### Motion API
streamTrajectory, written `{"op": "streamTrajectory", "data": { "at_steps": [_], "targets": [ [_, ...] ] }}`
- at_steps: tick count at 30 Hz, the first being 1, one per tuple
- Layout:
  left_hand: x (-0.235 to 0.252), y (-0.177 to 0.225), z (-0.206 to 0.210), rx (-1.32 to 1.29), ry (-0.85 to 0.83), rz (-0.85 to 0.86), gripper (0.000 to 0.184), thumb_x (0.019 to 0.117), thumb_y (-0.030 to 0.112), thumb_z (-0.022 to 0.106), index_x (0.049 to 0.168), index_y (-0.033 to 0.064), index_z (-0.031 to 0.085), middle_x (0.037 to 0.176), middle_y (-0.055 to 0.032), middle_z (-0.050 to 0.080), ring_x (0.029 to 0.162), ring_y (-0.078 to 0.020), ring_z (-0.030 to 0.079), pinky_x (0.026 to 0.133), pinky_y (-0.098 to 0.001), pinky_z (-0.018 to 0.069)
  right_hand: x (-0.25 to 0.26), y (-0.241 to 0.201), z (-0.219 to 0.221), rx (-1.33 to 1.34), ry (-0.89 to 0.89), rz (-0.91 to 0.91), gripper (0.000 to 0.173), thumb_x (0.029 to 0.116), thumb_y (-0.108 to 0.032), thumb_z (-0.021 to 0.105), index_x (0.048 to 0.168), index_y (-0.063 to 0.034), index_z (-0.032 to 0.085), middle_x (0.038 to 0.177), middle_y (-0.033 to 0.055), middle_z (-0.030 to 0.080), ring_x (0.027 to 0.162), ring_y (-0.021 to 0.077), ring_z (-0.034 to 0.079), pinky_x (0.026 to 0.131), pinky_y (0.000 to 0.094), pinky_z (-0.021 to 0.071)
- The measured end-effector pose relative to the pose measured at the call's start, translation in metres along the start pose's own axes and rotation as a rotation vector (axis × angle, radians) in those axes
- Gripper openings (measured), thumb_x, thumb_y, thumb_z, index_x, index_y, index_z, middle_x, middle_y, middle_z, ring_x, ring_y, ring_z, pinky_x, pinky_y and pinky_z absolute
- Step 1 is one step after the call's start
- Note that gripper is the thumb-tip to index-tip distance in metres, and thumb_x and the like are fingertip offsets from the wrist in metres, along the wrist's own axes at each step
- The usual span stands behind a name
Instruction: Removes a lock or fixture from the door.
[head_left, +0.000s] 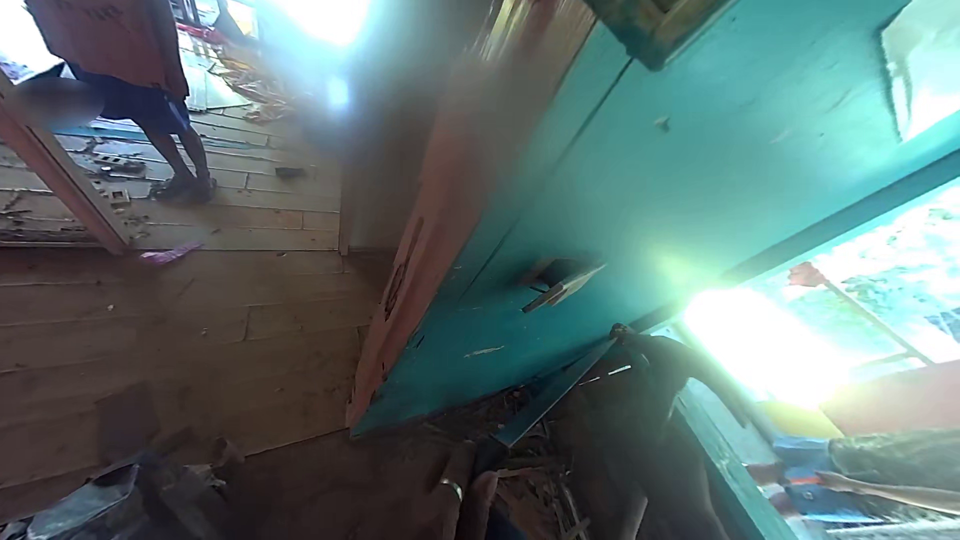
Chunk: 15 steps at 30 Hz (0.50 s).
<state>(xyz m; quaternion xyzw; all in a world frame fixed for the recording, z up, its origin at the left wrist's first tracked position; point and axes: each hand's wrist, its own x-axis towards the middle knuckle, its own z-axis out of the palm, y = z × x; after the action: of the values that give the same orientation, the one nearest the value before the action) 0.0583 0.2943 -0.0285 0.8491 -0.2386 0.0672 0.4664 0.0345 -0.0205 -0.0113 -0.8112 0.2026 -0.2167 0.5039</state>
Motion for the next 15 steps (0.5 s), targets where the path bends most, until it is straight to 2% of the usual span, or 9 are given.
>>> {"op": "streamTrajectory", "data": {
  "at_steps": [4,6,10,15],
  "targets": [
    [-0.004,-0.002,-0.020,-0.097,0.167,-0.007,0.035,0.1069,0.025,0.054,0.118,-0.0034,0.071,0.094,-0.0168,0.073,0.079,-0.0204,0.071,0.070,-0.0339,0.0597,-0.003,0.008,-0.014,-0.073,0.017,0.091,0.007,0.0861,0.000,0.067,0.089,-0.0030,0.062,0.061,-0.0029,0.064,0.047,0.0084,0.059,0.047,0.0296,0.0548],
    [-0.002,-0.010,-0.022,-0.057,0.215,-0.019,0.036,0.1076,0.025,0.051,0.114,-0.0042,0.071,0.088,-0.0160,0.072,0.075,-0.0194,0.069,0.066,-0.0322,0.0576,-0.004,0.016,-0.020,-0.090,0.027,0.110,0.007,0.0850,-0.002,0.068,0.088,-0.0051,0.062,0.062,-0.0028,0.064,0.048,0.0098,0.059,0.048,0.0322,0.0558],
    [0.001,-0.019,-0.007,-0.067,0.162,-0.027,0.035,0.1076,0.025,0.053,0.111,-0.0031,0.073,0.091,-0.0160,0.073,0.077,-0.0189,0.071,0.068,-0.0314,0.0589,-0.006,0.020,-0.025,-0.039,0.034,0.134,0.009,0.0837,0.000,0.068,0.086,-0.0068,0.061,0.059,-0.0025,0.064,0.046,0.0105,0.059,0.046,0.0318,0.0545],
    [0.001,-0.017,0.003,-0.097,0.090,-0.034,0.037,0.1070,0.026,0.054,0.119,-0.0051,0.070,0.093,-0.0179,0.073,0.076,-0.0230,0.071,0.067,-0.0358,0.0598,-0.002,0.019,-0.028,-0.100,0.025,0.187,0.007,0.0864,-0.003,0.067,0.087,-0.0053,0.061,0.059,-0.0020,0.062,0.047,0.0104,0.058,0.047,0.0308,0.0539]
  ]
}}
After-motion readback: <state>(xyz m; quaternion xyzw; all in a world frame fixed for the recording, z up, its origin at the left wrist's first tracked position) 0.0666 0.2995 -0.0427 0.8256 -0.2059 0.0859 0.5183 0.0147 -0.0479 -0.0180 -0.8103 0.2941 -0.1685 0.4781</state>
